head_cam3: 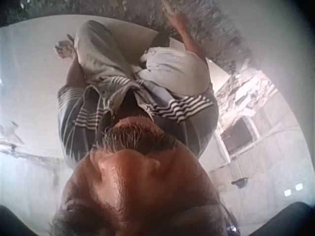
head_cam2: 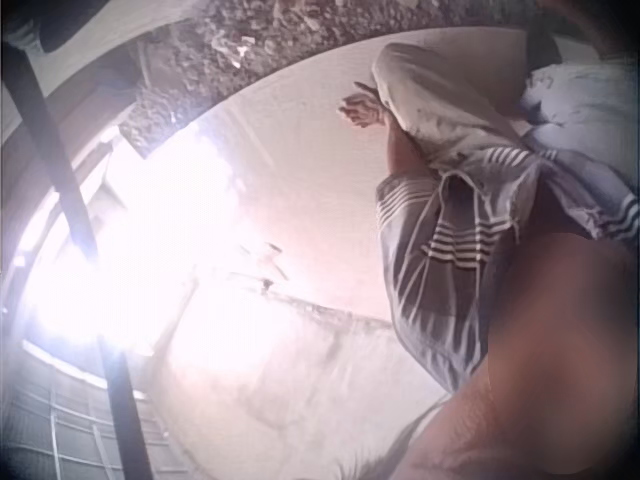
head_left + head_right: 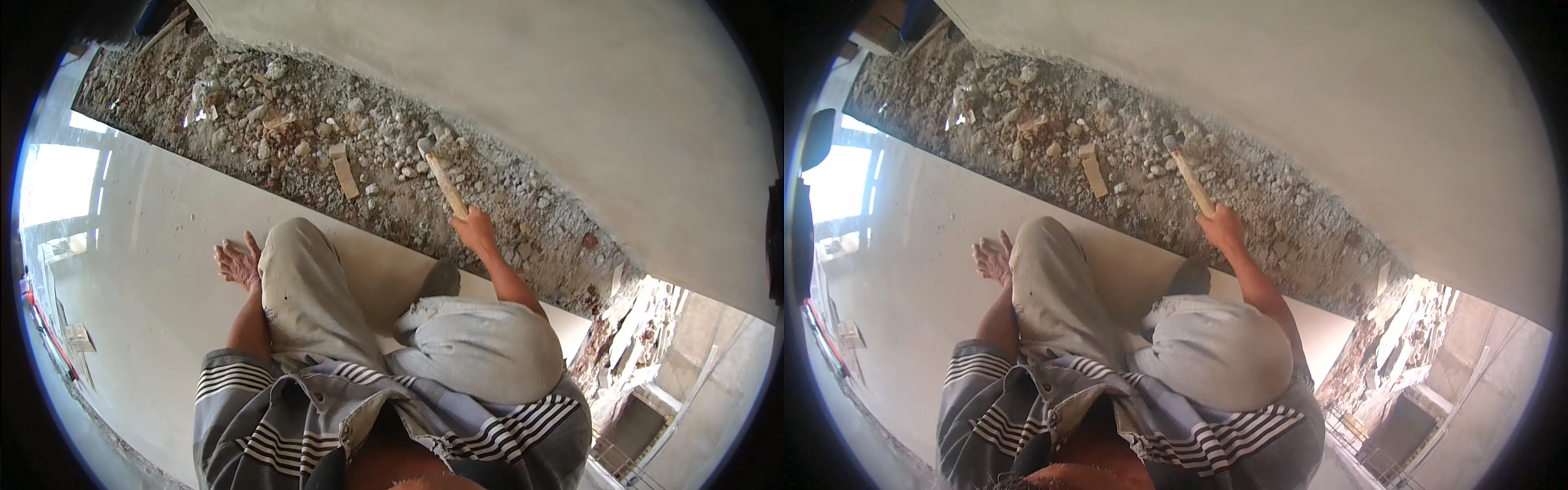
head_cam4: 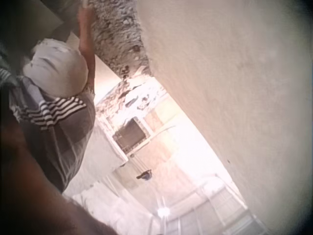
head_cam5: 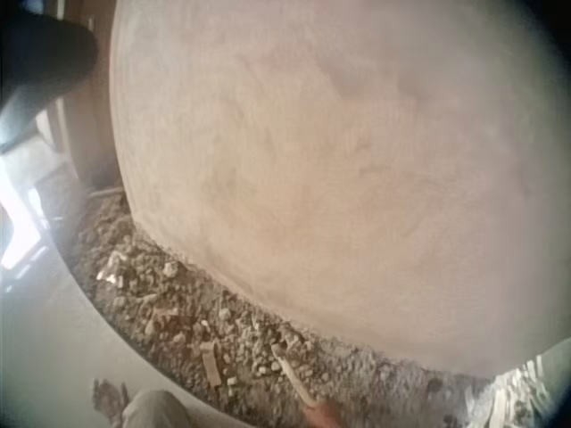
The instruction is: The person sits on the floor and uses a hammer to break up and clear debris from the exposed subfloor area next to a large white tile. They repeatedly strike the rubble and remove small pieces by hand.
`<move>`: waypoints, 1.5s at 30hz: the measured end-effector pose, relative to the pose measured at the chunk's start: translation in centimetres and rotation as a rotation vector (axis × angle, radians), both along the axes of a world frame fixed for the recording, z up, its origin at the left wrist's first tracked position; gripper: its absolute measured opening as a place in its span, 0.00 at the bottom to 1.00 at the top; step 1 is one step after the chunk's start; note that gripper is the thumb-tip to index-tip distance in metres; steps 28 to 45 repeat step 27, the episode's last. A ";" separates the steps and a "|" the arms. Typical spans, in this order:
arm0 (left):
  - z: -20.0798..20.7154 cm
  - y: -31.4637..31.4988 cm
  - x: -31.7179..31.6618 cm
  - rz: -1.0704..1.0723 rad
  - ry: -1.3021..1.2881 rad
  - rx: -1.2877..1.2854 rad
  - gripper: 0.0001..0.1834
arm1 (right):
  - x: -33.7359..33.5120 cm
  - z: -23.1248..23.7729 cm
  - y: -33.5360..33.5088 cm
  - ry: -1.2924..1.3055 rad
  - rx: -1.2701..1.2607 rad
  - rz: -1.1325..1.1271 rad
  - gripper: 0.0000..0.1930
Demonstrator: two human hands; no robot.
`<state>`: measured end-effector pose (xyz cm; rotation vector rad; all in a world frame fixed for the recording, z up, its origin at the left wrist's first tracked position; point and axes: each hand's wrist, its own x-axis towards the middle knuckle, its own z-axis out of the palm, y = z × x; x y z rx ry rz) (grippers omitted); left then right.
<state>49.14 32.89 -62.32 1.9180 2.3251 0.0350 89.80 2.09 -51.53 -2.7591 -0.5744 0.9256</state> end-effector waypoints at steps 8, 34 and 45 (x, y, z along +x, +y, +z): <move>0.0 0.1 -0.2 0.000 0.035 -0.012 0.46 | 2.1 8.5 2.5 -0.239 1.102 -0.108 0.14; -0.7 0.2 -0.8 -0.020 0.047 0.000 0.47 | 4.3 7.5 0.4 -0.279 1.367 -0.066 0.12; -0.7 0.2 -0.8 -0.020 0.047 0.000 0.47 | 4.3 7.5 0.4 -0.279 1.367 -0.066 0.12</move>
